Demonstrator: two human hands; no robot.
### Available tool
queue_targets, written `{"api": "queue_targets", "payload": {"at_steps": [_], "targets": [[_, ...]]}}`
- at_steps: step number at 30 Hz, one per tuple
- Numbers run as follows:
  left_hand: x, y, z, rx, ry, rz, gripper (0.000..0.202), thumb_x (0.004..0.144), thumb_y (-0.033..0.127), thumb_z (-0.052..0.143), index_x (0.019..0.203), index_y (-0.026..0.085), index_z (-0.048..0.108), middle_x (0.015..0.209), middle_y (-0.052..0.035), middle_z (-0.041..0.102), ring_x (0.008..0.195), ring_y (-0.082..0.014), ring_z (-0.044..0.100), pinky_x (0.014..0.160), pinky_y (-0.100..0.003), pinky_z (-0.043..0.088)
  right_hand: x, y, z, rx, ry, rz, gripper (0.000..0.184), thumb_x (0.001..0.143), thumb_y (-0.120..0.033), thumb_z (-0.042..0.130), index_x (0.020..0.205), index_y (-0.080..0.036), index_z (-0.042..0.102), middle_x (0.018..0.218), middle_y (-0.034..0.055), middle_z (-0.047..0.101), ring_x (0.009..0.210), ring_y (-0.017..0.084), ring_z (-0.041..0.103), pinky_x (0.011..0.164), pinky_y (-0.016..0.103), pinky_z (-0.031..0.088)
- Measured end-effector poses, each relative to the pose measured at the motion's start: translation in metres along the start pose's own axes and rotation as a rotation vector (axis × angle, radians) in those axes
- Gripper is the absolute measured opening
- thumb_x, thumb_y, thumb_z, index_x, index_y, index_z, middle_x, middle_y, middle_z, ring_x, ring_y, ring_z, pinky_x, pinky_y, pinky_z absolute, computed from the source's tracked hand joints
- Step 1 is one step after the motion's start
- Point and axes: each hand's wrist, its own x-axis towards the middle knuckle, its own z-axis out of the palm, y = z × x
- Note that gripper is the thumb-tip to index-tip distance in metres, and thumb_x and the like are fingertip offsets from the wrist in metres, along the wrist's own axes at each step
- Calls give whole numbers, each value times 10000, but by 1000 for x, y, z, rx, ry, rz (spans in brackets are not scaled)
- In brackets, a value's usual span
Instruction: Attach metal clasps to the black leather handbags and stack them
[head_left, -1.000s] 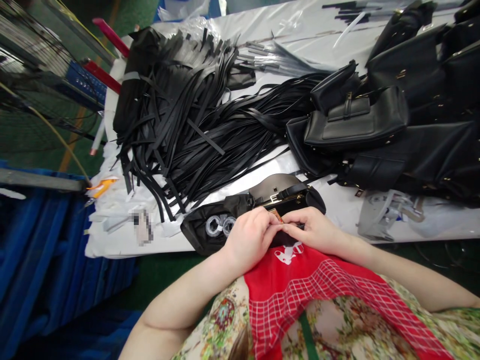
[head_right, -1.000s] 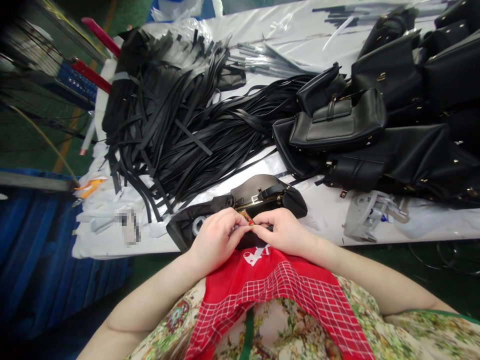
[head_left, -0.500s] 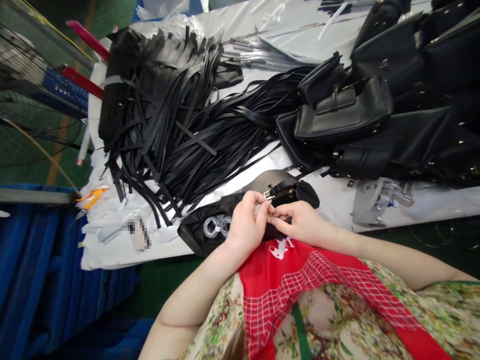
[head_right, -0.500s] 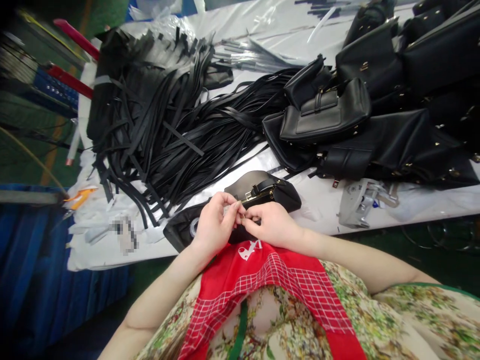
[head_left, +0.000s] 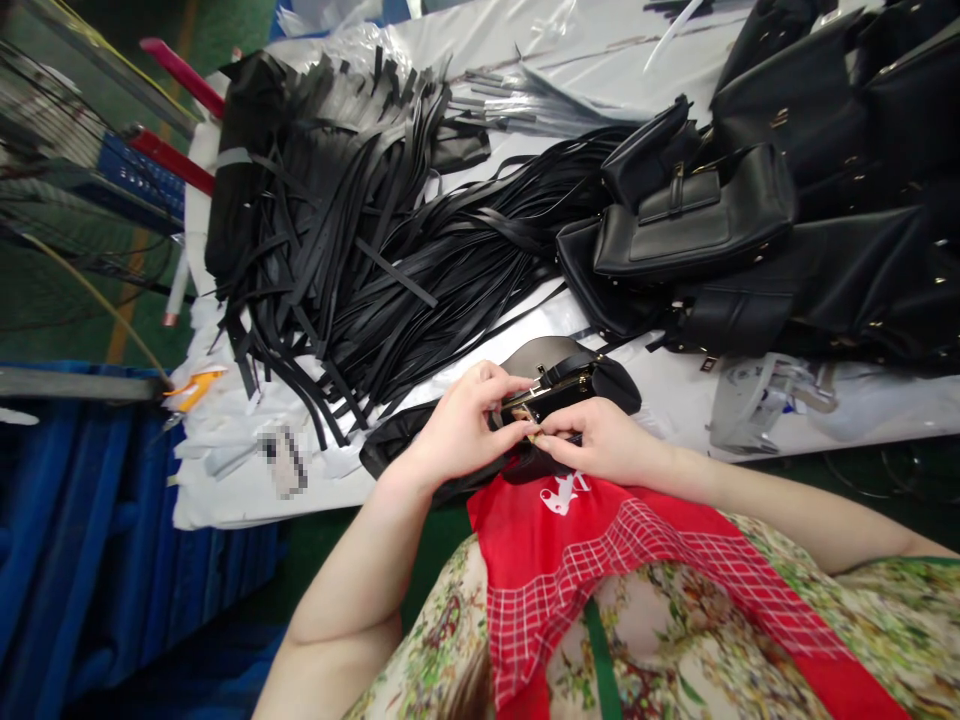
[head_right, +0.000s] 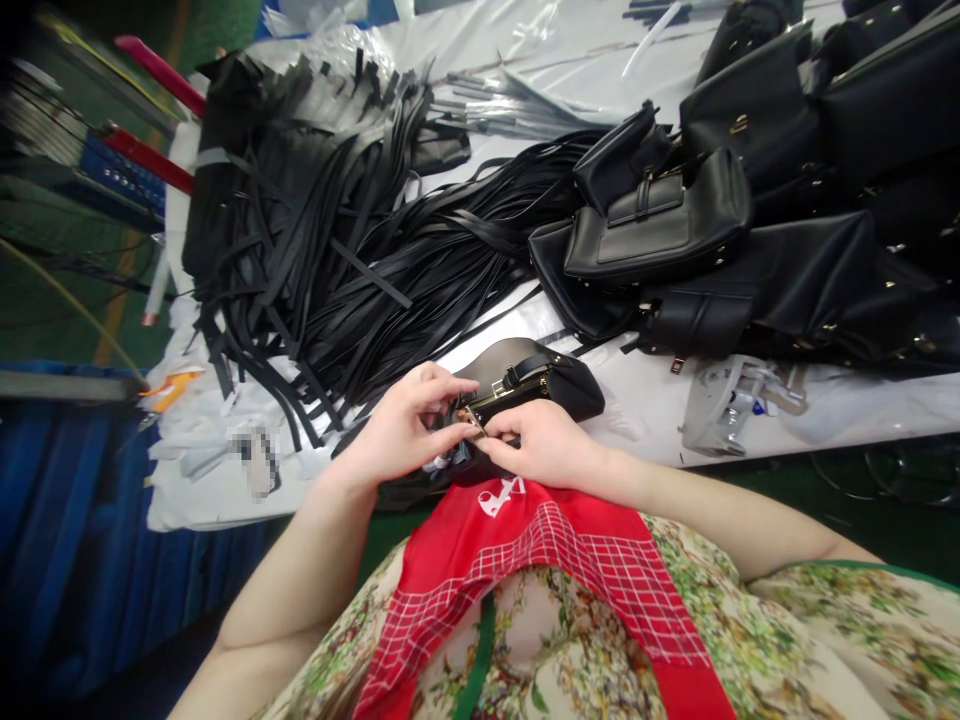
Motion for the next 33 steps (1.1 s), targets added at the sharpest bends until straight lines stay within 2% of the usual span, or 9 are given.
{"api": "queue_targets", "payload": {"at_steps": [5, 10, 15, 18, 20, 23, 27, 30, 33], "targets": [[23, -15, -13, -194, -368, 127, 131, 798, 265, 682, 891, 198, 745, 830, -34, 591, 784, -131, 571, 728, -246, 475, 4, 4, -4, 11, -110, -58, 381, 888, -378, 504, 603, -143, 600, 530, -36, 489, 513, 72, 387, 526, 226, 265], [38, -20, -12, -247, -527, 224, 134, 824, 239, 652, 887, 191, 760, 822, -53, 637, 767, -126, 592, 738, -236, 480, 10, 21, -8, 217, -276, -67, 410, 877, -469, 534, 734, -126, 707, 627, -7, 579, 601, 103, 496, 580, 215, 373], [48, -14, -9, -305, -754, 320, 131, 826, 242, 654, 847, 176, 767, 751, -64, 660, 720, -131, 595, 692, -224, 473, 15, 34, -8, 427, -523, -210, 299, 779, -401, 702, 952, -164, 757, 948, 44, 673, 895, 154, 602, 818, 239, 453], [52, -13, -6, -336, -872, 339, 153, 840, 258, 639, 868, 173, 764, 755, -65, 676, 696, -128, 606, 666, -218, 467, 18, 37, -6, 520, -604, -219, 261, 798, -372, 691, 929, -158, 763, 949, 57, 685, 917, 155, 611, 854, 253, 459], [53, -13, -5, -331, -903, 338, 170, 854, 270, 622, 895, 176, 758, 788, -66, 693, 705, -127, 618, 669, -214, 467, 19, 39, -5, 600, -662, -160, 252, 806, -359, 685, 895, -136, 763, 887, 61, 696, 852, 148, 625, 808, 256, 478], [48, -5, -6, -170, -817, 372, 168, 871, 262, 596, 881, 188, 747, 781, -48, 686, 717, -127, 615, 686, -214, 458, 19, 42, -4, 727, -723, 18, 228, 762, -332, 725, 811, -111, 756, 769, 44, 697, 702, 114, 617, 691, 231, 488], [28, 25, -1, 326, -524, 426, 201, 886, 206, 537, 776, 194, 705, 747, -35, 634, 735, -160, 585, 661, -260, 429, 18, 46, 1, 877, -701, 280, 198, 693, -293, 764, 797, -125, 747, 747, 26, 711, 662, 114, 624, 688, 248, 503], [9, 47, 12, 620, -340, 442, 223, 895, 143, 464, 809, 141, 670, 729, -62, 603, 731, -194, 565, 598, -300, 401, 19, 48, 7, 891, -562, 305, 160, 648, -252, 778, 756, -139, 741, 747, 15, 716, 683, 133, 629, 719, 275, 511], [-2, 44, 20, 716, -233, 476, 244, 907, 109, 412, 878, 114, 654, 741, -78, 601, 725, -196, 562, 575, -304, 385, 18, 47, 8, 846, -498, 264, 135, 675, -259, 755, 711, -131, 732, 714, 14, 707, 655, 127, 614, 699, 271, 503]]}}
